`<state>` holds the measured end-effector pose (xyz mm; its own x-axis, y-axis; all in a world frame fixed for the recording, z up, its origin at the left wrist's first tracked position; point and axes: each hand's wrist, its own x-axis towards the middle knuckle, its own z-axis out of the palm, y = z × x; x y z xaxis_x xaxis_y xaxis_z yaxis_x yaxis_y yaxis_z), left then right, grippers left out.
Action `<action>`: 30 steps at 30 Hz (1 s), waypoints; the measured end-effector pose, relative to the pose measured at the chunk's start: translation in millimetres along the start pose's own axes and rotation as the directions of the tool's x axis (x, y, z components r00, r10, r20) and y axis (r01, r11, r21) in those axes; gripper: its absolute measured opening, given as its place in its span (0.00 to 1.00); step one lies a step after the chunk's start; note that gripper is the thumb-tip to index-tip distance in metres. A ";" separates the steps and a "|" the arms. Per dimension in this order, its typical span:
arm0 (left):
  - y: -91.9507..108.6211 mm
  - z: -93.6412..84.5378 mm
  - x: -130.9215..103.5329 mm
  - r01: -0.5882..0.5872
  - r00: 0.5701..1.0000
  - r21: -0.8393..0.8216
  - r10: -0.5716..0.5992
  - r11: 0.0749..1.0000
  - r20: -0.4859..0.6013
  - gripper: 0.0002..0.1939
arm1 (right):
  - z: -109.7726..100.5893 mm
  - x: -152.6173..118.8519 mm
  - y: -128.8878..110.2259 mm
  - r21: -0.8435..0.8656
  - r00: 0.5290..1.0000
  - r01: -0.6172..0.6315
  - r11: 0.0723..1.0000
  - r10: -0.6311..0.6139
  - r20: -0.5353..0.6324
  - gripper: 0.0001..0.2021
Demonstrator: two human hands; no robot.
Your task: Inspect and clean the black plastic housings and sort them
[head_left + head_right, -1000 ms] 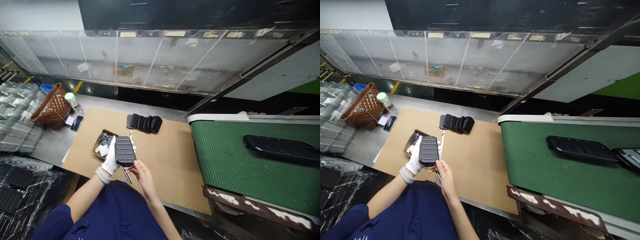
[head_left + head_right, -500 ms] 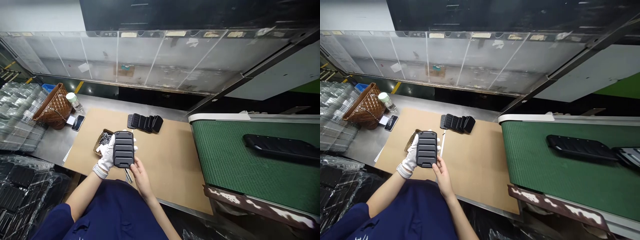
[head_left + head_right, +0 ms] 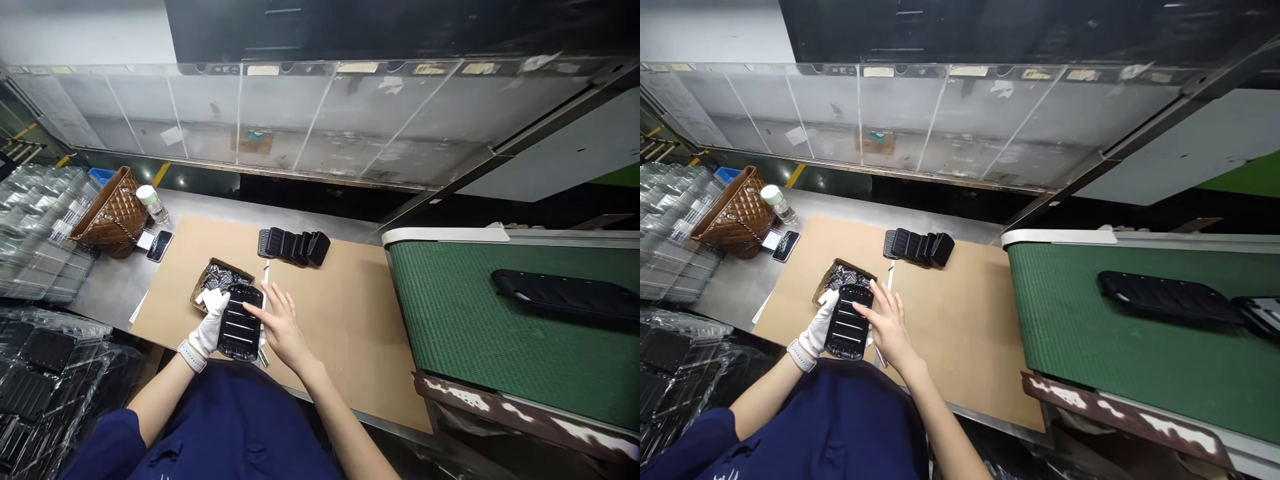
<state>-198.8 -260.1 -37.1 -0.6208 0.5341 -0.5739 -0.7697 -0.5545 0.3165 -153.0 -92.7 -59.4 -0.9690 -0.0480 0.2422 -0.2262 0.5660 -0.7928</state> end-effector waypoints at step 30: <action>9.7 10.7 0.8 -0.341 0.918 -0.092 0.310 0.936 -0.245 0.19 | 63.1 18.1 -32.6 0.538 0.943 -0.319 0.780 0.320 0.096 0.40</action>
<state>-208.4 -258.2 -26.3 -0.7725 0.1621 -0.6140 -0.4951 -0.7592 0.4225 -169.4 -163.9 -64.4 -0.9953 0.0568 -0.0789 0.0798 0.0143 -0.9967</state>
